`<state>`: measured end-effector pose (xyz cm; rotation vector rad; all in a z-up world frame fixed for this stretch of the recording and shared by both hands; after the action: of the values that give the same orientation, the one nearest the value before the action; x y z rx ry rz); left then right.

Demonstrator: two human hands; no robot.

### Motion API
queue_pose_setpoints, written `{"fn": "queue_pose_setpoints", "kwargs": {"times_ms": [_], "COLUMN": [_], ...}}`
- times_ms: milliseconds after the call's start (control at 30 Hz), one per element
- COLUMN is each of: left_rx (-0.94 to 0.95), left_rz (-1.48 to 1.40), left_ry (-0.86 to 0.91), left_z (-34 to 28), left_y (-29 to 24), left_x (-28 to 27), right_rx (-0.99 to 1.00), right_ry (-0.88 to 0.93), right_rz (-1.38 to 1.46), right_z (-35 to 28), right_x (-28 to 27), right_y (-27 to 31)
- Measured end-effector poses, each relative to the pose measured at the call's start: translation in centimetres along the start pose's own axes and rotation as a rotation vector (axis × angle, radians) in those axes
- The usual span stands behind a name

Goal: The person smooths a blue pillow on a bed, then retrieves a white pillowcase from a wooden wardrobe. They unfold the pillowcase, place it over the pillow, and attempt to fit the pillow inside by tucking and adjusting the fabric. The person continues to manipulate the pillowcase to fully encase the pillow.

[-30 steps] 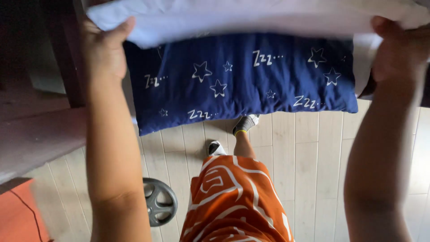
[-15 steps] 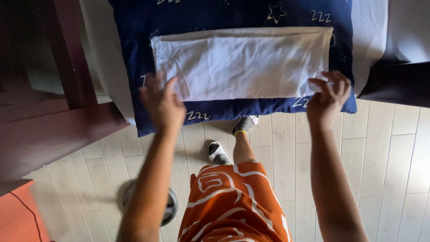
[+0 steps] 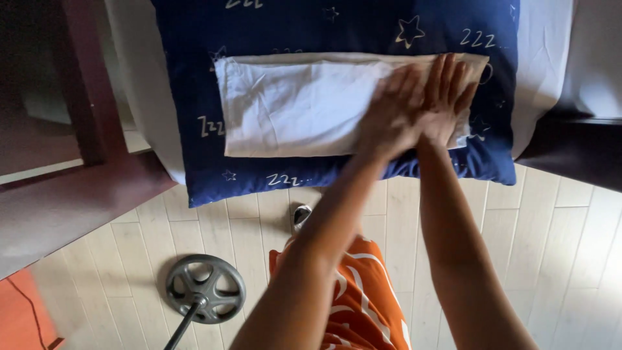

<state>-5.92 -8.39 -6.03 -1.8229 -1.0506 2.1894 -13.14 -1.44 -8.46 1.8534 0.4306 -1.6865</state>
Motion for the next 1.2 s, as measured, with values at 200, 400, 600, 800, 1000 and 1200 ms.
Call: {"fn": "queue_pose_setpoints", "kwargs": {"times_ms": [200, 400, 600, 800, 1000, 1200], "left_rx": [-0.355, -0.658, -0.647, -0.585, -0.604, -0.616], "left_rz": [0.365, 0.464, 0.458, 0.519, 0.478, 0.497], "left_ry": [0.011, 0.049, 0.01, -0.042, -0.036, 0.015], "left_z": [-3.9, -7.7, -7.6, -7.6, -7.3, -7.5], "left_y": [13.8, 21.5, 23.0, 23.6, 23.0, 23.3], "left_x": [-9.8, -14.7, -13.1, -12.1, -13.1, -12.8], "right_rx": [0.05, 0.102, -0.348, -0.478, -0.381, 0.055], "right_ry": [0.032, 0.08, -0.071, 0.098, -0.274, 0.098], "right_rz": [0.075, 0.065, 0.111, 0.11, -0.165, -0.073], "right_z": [0.7, 0.9, -5.7, -3.6, -1.9, 0.1], "right_x": [-0.4, -1.3, 0.8, 3.5, -0.8, -1.0], "right_y": [-0.1, 0.6, 15.1, 20.2, 6.3, -3.6]}}
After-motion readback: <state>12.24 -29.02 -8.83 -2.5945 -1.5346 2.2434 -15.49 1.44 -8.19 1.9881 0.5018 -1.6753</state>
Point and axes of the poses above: each hand's wrist, its own z-axis towards the middle knuckle, its own x-axis out of the palm, y = z × x, the point moved 6 cm from there along z, towards the middle knuckle, and after that the axes turned 3 degrees about -y, right-handed, at the moved point
